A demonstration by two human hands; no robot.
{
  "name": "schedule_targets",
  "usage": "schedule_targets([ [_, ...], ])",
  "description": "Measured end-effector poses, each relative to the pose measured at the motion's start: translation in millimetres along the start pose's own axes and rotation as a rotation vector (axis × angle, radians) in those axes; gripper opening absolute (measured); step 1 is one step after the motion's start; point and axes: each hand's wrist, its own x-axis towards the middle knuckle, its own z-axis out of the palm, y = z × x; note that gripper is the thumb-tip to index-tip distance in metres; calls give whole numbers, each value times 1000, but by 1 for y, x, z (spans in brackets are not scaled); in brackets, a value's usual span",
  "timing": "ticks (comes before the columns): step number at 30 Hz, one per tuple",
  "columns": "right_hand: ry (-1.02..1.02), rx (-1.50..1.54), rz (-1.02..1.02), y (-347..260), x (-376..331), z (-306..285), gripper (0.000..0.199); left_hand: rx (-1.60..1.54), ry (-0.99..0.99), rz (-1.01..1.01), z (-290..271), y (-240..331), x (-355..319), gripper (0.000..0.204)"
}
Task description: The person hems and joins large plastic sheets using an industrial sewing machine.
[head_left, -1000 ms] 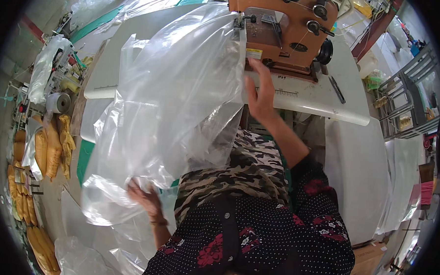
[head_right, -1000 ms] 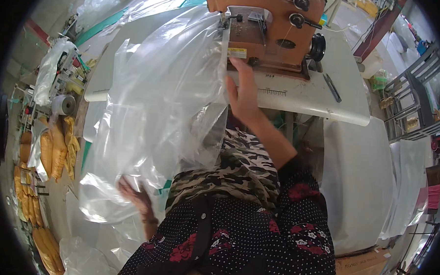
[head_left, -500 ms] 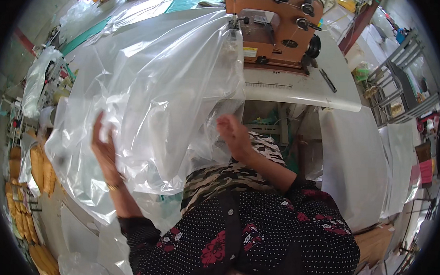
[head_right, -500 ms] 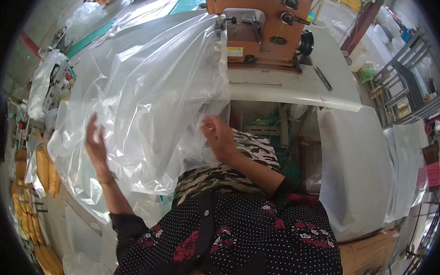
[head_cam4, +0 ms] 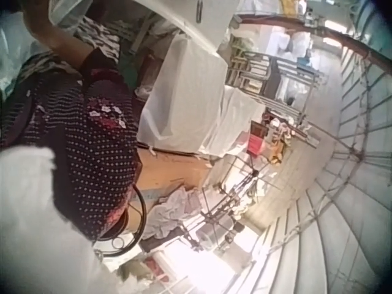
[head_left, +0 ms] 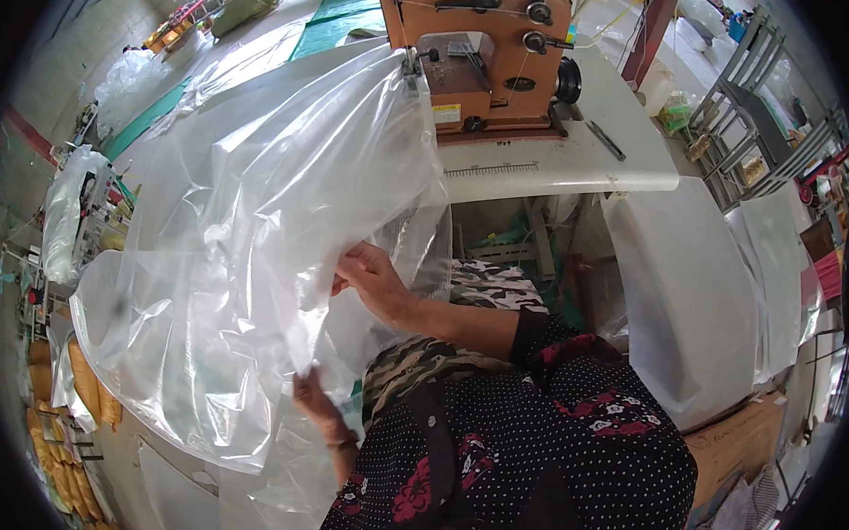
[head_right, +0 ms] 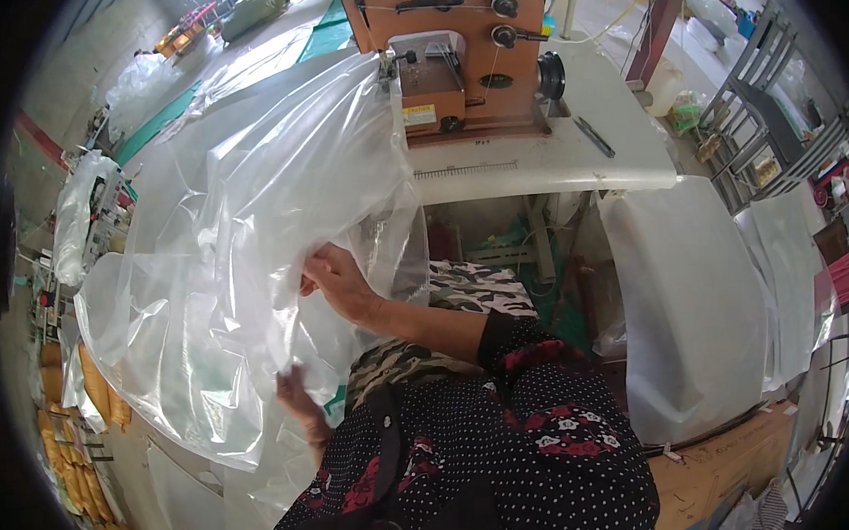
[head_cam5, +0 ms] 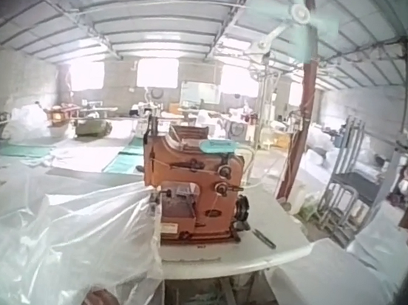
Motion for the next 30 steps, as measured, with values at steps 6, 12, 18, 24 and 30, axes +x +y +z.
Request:
schedule_targets([
  [6, -256, -244, 70, -6, 12, -32, 24, -32, 317, 166, -60, 184, 3, 37],
  [12, 221, 28, 74, -15, 63, -12, 21, 100, 281, 431, -53, 308, -6, 37],
  [18, 305, 490, -94, -31, 101, -9, 26, -54, 141, 476, -71, 364, 23, 34],
  [24, -196, 486, -237, -58, 110, -17, 38, -128, -33, 432, -60, 396, 19, 33],
  [30, -228, 580, -465, -86, 156, -19, 46, -180, -79, 384, -33, 406, 2, 26],
])
